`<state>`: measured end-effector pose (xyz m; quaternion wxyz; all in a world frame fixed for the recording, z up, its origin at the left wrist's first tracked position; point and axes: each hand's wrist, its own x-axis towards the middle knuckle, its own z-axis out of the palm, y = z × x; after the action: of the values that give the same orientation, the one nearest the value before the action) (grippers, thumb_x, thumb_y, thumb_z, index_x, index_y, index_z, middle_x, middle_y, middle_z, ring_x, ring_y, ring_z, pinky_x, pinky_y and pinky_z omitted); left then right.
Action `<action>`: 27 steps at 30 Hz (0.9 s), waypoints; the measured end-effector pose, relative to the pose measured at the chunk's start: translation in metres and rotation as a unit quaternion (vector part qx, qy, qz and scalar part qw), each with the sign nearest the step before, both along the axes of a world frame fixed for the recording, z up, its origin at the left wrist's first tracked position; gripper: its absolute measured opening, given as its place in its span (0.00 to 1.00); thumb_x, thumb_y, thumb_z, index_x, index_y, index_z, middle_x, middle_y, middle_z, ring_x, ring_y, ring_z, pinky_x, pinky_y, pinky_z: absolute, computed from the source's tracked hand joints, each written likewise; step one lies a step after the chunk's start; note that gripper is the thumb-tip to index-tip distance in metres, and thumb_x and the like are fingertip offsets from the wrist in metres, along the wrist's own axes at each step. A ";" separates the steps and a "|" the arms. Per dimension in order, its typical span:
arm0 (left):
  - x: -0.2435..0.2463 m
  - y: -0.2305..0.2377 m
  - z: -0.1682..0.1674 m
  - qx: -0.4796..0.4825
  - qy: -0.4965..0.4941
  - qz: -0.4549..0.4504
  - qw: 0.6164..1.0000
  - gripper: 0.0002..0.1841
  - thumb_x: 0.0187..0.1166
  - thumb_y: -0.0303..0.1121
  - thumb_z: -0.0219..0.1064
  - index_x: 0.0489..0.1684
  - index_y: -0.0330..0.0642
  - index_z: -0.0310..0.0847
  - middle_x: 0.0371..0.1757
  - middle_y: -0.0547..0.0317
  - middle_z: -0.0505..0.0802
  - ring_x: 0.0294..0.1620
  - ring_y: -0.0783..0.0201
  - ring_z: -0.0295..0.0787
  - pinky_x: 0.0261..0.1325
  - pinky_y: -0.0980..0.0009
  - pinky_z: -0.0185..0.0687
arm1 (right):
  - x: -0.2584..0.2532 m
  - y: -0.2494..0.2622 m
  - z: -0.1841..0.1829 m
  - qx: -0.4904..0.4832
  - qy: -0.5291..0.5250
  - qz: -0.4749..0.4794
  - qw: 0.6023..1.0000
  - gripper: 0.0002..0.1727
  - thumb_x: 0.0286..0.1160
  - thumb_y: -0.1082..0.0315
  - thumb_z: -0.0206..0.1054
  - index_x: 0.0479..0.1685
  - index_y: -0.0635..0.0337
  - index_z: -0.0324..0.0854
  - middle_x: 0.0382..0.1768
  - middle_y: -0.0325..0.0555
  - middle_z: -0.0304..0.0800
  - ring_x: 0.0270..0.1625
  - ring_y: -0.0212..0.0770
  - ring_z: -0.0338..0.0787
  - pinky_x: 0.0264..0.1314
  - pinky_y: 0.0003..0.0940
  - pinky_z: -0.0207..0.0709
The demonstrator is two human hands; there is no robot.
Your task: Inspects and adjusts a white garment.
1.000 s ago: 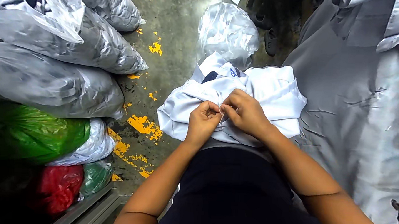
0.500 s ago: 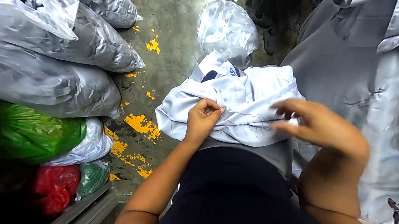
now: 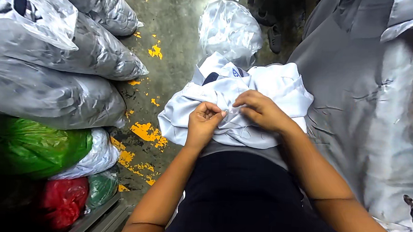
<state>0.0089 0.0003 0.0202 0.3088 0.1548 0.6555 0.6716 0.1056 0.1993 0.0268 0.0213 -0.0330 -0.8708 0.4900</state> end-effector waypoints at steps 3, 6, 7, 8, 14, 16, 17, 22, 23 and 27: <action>0.001 -0.001 -0.001 0.009 -0.008 0.007 1.000 0.13 0.68 0.14 0.73 0.39 0.44 0.80 0.32 0.70 0.89 0.30 0.78 0.85 0.39 0.80 0.84 | -0.019 -0.003 -0.009 -0.024 -0.026 0.065 0.997 0.08 0.71 0.74 0.71 0.44 0.65 0.93 0.54 0.57 0.90 0.63 0.56 0.86 0.68 0.56 0.76; 0.001 -0.002 0.000 0.018 -0.015 0.015 1.000 0.13 0.67 0.13 0.73 0.38 0.43 0.81 0.32 0.69 0.90 0.31 0.78 0.86 0.40 0.79 0.85 | -0.027 -0.005 -0.011 -0.045 -0.042 0.099 0.993 0.06 0.71 0.71 0.72 0.37 0.66 0.93 0.52 0.56 0.90 0.61 0.53 0.85 0.65 0.58 0.73; 0.001 -0.002 0.000 0.020 -0.016 0.016 1.000 0.13 0.67 0.13 0.73 0.39 0.43 0.81 0.33 0.69 0.90 0.31 0.78 0.86 0.40 0.79 0.85 | -0.026 -0.003 -0.011 -0.051 -0.035 0.091 0.994 0.06 0.72 0.71 0.72 0.37 0.65 0.93 0.51 0.54 0.92 0.60 0.50 0.87 0.65 0.54 0.75; 0.001 -0.002 0.000 0.021 -0.015 0.016 1.000 0.13 0.67 0.14 0.73 0.39 0.43 0.81 0.33 0.69 0.90 0.32 0.77 0.86 0.40 0.79 0.85 | -0.024 0.001 -0.008 -0.053 -0.031 0.080 0.995 0.06 0.74 0.72 0.71 0.38 0.65 0.93 0.50 0.53 0.93 0.59 0.46 0.89 0.66 0.47 0.78; 0.000 -0.001 -0.003 0.007 -0.004 0.009 1.000 0.13 0.67 0.14 0.73 0.38 0.44 0.81 0.33 0.70 0.90 0.31 0.78 0.85 0.40 0.80 0.85 | -0.006 0.028 0.026 0.035 -0.023 0.040 0.998 0.10 0.78 0.68 0.68 0.44 0.61 0.95 0.38 0.47 0.95 0.45 0.36 0.92 0.55 0.35 0.83; 0.001 0.001 -0.003 0.001 0.007 0.008 1.000 0.13 0.67 0.14 0.73 0.38 0.43 0.81 0.33 0.70 0.90 0.31 0.79 0.85 0.39 0.80 0.85 | -0.003 0.025 0.036 0.073 0.014 0.016 0.997 0.11 0.78 0.66 0.67 0.44 0.61 0.95 0.38 0.47 0.95 0.45 0.39 0.92 0.53 0.41 0.82; 0.001 0.001 -0.003 -0.001 0.012 0.008 1.000 0.13 0.67 0.14 0.73 0.38 0.43 0.81 0.33 0.70 0.90 0.31 0.79 0.85 0.39 0.80 0.85 | -0.002 0.021 0.039 0.068 0.042 -0.009 0.997 0.11 0.78 0.66 0.68 0.44 0.61 0.95 0.38 0.46 0.95 0.45 0.37 0.92 0.54 0.38 0.81; 0.002 -0.001 -0.005 0.001 0.031 0.012 0.999 0.11 0.68 0.15 0.73 0.38 0.41 0.82 0.35 0.68 0.90 0.32 0.78 0.85 0.40 0.81 0.86 | -0.005 0.001 0.051 -0.302 0.134 -0.143 0.933 0.06 0.82 0.70 0.66 0.44 0.54 0.89 0.41 0.31 0.92 0.37 0.23 0.88 0.41 0.21 0.84; 0.002 -0.001 -0.006 0.002 0.032 0.013 0.999 0.11 0.68 0.15 0.73 0.38 0.41 0.82 0.35 0.68 0.90 0.32 0.78 0.85 0.40 0.80 0.86 | -0.004 0.002 0.057 -0.399 0.128 -0.142 0.897 0.08 0.86 0.68 0.60 0.45 0.51 0.86 0.45 0.34 0.92 0.36 0.26 0.89 0.38 0.21 0.85; 0.003 -0.003 -0.008 0.001 0.033 0.011 0.999 0.10 0.68 0.15 0.74 0.38 0.40 0.82 0.35 0.67 0.90 0.32 0.77 0.86 0.40 0.80 0.86 | 0.025 0.019 0.102 -0.607 0.066 -0.098 0.786 0.20 0.93 0.60 0.44 0.45 0.49 0.85 0.50 0.35 0.93 0.22 0.19 0.81 0.19 0.11 0.71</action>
<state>0.0114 -0.0022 0.0124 0.2792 0.1703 0.6665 0.6699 0.1306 0.2183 0.1285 0.1021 -0.0919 -0.3828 0.9136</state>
